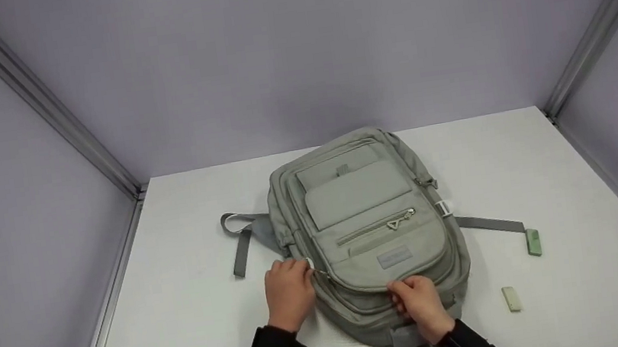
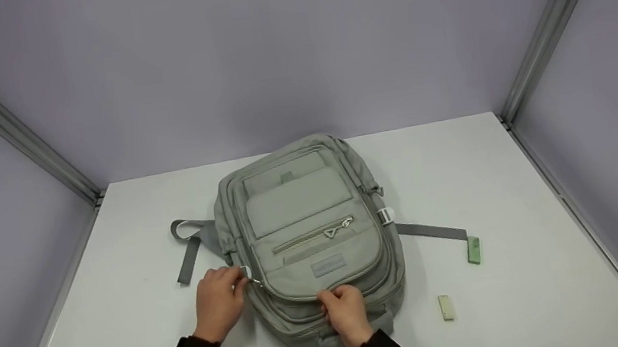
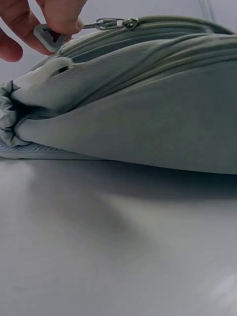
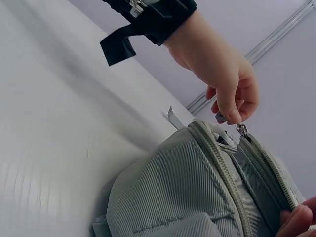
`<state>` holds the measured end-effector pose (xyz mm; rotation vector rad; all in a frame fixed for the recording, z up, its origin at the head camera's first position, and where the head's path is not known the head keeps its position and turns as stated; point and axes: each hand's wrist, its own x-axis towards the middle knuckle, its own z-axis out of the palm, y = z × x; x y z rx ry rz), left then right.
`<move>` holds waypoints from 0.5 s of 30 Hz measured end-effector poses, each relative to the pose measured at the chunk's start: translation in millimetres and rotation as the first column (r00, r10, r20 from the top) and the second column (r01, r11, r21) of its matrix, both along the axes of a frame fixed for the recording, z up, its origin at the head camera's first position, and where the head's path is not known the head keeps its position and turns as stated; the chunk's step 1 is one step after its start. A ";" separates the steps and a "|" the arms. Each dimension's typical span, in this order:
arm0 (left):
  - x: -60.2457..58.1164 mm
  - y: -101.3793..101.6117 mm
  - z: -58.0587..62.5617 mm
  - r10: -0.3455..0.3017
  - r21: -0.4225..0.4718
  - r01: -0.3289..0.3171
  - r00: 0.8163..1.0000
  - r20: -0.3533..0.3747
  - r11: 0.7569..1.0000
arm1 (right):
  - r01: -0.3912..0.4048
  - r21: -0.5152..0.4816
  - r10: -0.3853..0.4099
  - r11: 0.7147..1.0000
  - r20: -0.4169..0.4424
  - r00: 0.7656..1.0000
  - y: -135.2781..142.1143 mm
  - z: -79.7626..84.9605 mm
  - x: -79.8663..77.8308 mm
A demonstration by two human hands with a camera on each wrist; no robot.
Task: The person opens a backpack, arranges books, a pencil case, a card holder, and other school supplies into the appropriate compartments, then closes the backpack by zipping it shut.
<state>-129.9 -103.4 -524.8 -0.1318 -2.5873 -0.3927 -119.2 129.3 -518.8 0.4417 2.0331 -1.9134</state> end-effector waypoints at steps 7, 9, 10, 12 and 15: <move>-41.2 -12.9 7.8 0.031 -0.053 -0.032 0.999 -0.026 0.998 | -0.011 0.005 0.011 1.000 -0.018 1.000 0.2 1.5 0.3; -52.0 -15.9 10.3 0.048 -0.045 -0.049 0.999 -0.015 0.998 | -0.014 0.008 0.014 1.000 -0.023 1.000 0.3 1.8 0.3; -56.5 -17.2 11.5 0.057 -0.039 -0.058 0.998 -0.005 0.998 | -0.016 0.010 0.017 1.000 -0.023 1.000 0.4 1.7 0.3; -64.2 -19.2 12.5 0.077 -0.034 -0.077 0.997 0.017 0.996 | -0.019 0.018 0.020 1.000 -0.022 1.000 0.7 0.6 0.3; -71.5 -19.2 13.4 0.099 -0.030 -0.097 0.993 0.058 0.995 | -0.023 0.024 0.023 0.999 -0.028 0.999 1.4 -0.6 0.0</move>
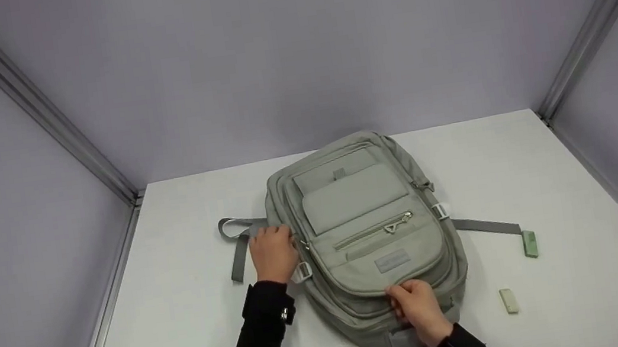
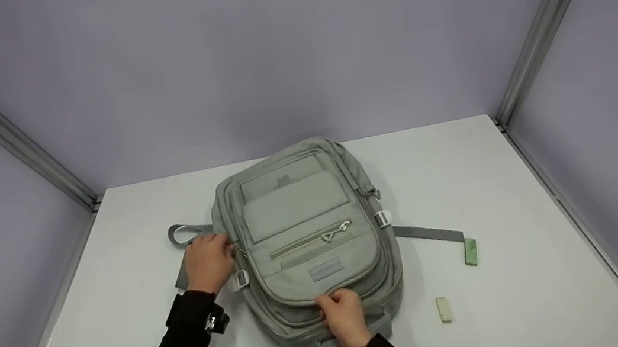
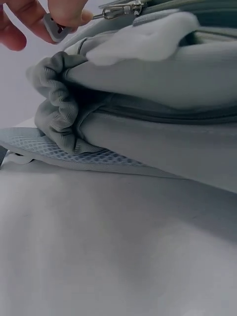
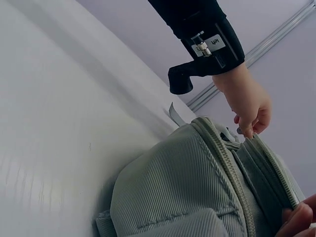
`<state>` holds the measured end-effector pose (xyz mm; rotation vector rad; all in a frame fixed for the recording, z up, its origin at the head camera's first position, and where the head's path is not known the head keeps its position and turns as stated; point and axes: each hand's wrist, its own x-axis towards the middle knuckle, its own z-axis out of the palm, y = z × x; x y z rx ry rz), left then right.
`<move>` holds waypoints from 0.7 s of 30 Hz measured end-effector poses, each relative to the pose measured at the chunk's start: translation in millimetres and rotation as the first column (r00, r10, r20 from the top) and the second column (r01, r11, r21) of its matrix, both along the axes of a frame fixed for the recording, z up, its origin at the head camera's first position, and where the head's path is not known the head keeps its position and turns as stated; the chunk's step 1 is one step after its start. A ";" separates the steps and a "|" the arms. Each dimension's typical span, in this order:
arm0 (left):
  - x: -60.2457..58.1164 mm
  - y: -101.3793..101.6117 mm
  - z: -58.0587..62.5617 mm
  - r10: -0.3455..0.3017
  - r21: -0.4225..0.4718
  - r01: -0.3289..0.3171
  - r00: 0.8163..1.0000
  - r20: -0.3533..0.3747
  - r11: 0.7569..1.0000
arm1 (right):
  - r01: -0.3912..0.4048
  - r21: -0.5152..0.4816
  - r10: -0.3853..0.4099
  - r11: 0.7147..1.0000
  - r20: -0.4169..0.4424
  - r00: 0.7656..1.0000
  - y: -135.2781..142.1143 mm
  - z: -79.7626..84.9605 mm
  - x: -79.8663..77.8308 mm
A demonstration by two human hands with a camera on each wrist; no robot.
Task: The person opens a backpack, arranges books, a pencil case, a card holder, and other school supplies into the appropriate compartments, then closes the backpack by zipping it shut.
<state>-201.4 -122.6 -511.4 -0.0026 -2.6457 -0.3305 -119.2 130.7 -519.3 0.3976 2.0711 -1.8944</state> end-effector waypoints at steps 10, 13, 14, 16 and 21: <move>23.0 7.1 -1.8 -0.022 0.088 0.030 0.996 -0.086 0.996 | -0.019 0.009 0.019 1.000 0.026 0.999 3.9 1.6 2.8; 43.7 16.4 0.6 -0.106 0.111 0.122 0.985 -0.136 0.986 | -0.025 0.011 0.024 1.000 0.022 0.999 6.3 9.0 3.4; 51.5 20.6 1.4 -0.152 0.120 0.171 0.977 -0.151 0.978 | -0.025 0.006 0.025 1.000 0.018 1.000 6.8 12.0 3.1; 67.1 29.8 2.8 -0.249 0.127 0.272 0.953 -0.170 0.954 | -0.023 -0.005 0.023 1.000 0.000 1.000 6.9 19.2 2.3; 94.0 50.1 6.2 -0.399 0.078 0.413 0.906 -0.143 0.908 | -0.002 -0.026 -0.001 1.000 -0.083 0.997 2.3 42.0 -2.8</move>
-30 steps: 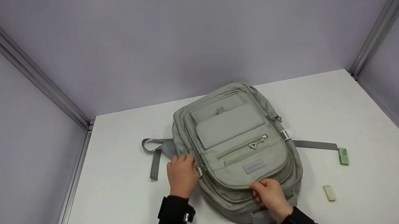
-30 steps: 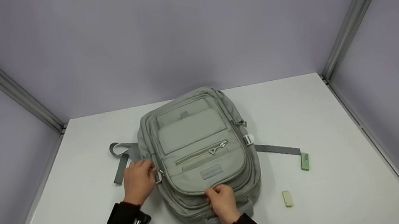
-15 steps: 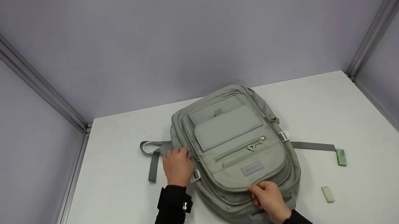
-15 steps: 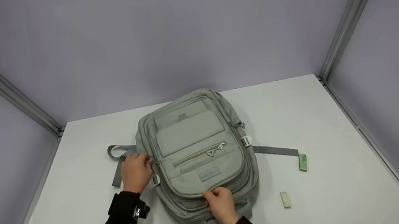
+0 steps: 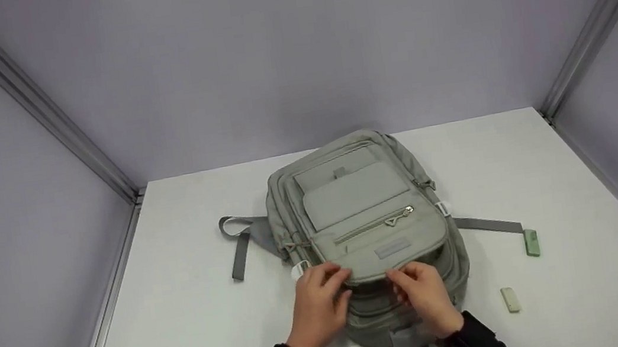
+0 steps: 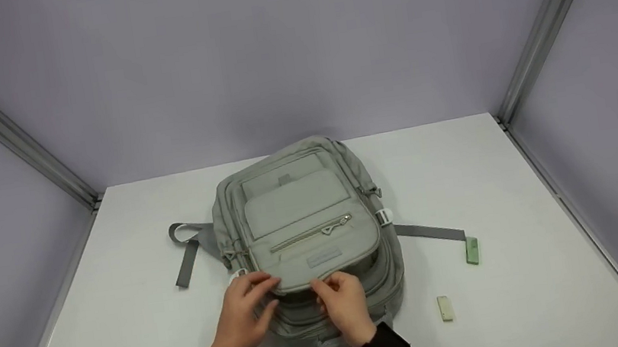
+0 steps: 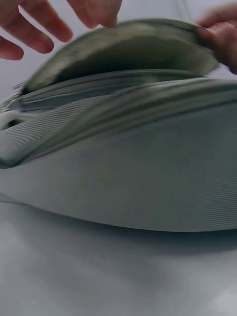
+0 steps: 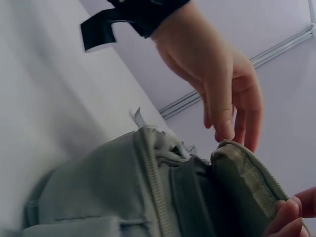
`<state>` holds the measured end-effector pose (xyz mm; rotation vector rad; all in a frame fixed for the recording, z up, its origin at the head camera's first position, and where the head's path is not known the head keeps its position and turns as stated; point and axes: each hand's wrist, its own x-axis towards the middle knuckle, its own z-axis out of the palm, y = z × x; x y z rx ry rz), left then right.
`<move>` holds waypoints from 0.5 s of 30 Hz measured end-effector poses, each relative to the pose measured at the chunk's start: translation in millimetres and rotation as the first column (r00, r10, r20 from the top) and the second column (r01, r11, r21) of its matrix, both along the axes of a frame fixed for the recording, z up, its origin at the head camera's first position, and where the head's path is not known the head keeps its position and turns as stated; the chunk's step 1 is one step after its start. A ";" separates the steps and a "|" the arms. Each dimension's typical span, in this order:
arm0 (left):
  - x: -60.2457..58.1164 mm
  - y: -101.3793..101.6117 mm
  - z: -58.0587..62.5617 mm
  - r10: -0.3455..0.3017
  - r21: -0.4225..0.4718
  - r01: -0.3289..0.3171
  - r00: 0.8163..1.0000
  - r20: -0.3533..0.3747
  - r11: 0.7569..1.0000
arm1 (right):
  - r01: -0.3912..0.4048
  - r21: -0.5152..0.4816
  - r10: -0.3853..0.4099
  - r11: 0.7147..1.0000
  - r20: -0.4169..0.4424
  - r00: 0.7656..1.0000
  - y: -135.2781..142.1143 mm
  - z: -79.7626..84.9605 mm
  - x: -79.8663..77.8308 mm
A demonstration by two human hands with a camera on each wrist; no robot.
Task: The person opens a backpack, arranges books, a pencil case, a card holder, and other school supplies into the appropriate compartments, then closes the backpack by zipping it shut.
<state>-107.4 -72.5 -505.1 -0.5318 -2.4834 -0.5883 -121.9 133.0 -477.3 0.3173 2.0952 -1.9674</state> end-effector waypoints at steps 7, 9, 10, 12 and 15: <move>-4.0 15.7 5.1 0.106 -0.032 -0.113 0.981 -0.160 0.993 | 0.008 -0.063 -0.015 0.998 -0.118 0.993 -7.0 24.5 -10.1; -8.5 17.5 5.9 0.128 -0.028 -0.137 0.968 -0.217 0.990 | 0.006 -0.068 -0.014 0.998 -0.123 0.992 -6.9 27.0 -11.7; -10.3 18.2 6.7 0.134 -0.024 -0.144 0.961 -0.243 0.989 | 0.003 -0.061 -0.011 0.998 -0.123 0.992 -6.3 27.4 -12.1; -13.8 19.2 8.2 0.141 -0.015 -0.151 0.950 -0.277 0.988 | -0.011 -0.039 0.006 0.999 -0.127 0.992 -4.0 26.4 -12.7; -17.8 20.6 11.8 0.150 0.005 -0.155 0.942 -0.300 0.988 | -0.033 -0.002 0.032 0.999 -0.137 0.990 0.7 22.9 -13.2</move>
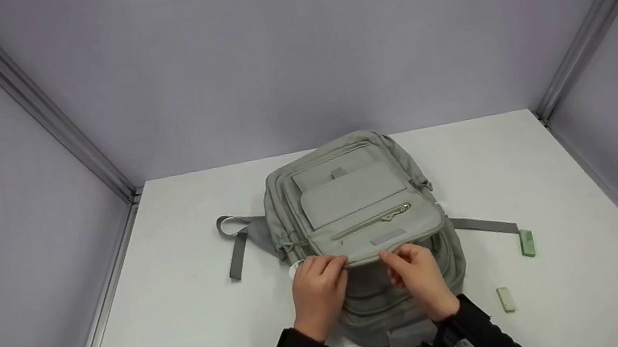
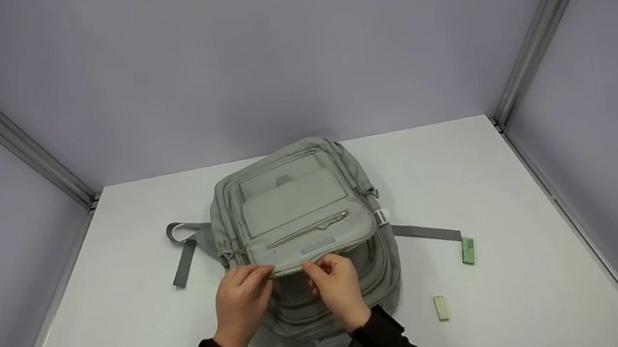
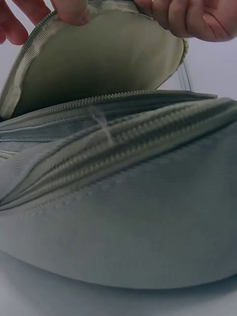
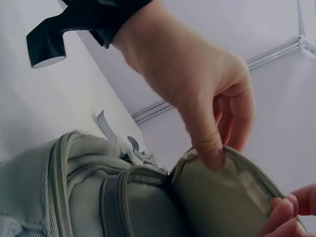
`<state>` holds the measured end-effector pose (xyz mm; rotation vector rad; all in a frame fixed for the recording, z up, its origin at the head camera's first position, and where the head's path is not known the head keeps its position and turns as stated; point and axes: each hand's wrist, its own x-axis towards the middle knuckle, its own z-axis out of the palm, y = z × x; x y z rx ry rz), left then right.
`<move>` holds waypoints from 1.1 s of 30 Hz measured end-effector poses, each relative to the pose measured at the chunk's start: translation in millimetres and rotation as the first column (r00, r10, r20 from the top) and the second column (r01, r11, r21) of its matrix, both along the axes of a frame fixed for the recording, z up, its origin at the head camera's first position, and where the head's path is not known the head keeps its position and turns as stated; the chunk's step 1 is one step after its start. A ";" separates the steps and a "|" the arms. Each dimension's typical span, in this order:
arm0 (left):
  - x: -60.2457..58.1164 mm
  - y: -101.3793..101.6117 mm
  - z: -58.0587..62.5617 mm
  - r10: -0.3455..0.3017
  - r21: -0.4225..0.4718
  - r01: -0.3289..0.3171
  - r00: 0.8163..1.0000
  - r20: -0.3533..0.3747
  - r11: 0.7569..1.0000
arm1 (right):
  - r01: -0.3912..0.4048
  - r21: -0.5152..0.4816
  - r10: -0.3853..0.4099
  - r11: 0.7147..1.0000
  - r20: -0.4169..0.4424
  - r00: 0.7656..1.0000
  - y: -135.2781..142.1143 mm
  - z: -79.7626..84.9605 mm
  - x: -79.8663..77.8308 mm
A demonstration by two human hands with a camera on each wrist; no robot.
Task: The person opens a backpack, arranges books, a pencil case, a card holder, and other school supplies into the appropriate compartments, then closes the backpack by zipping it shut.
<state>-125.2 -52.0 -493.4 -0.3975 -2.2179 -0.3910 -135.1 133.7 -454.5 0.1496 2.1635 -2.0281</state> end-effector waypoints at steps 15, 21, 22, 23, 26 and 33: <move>-36.3 -13.5 43.4 -0.070 0.244 0.034 0.987 0.141 0.969 | 0.224 0.600 0.048 0.768 -0.402 0.914 88.8 -41.7 15.6; -47.8 -17.9 51.8 -0.093 0.377 -0.003 0.967 0.237 0.926 | -0.025 0.817 0.063 0.576 -0.014 0.998 147.3 -70.0 14.3; -48.9 -18.2 52.5 -0.097 0.404 -0.012 0.964 0.249 0.915 | -0.050 0.829 0.064 0.557 0.017 0.998 154.0 -74.4 14.5; -49.5 -18.5 52.8 -0.101 0.426 -0.020 0.960 0.260 0.904 | -0.071 0.839 0.066 0.539 0.042 0.997 159.8 -78.3 14.7; -50.3 -18.8 54.0 -0.108 0.462 -0.038 0.953 0.285 0.886 | -0.108 0.861 0.064 0.498 0.087 0.994 171.3 -86.5 15.3; -50.7 -18.5 52.9 -0.113 0.471 -0.035 0.953 0.282 0.882 | -0.165 0.853 0.059 0.496 0.157 0.986 175.2 -91.7 13.8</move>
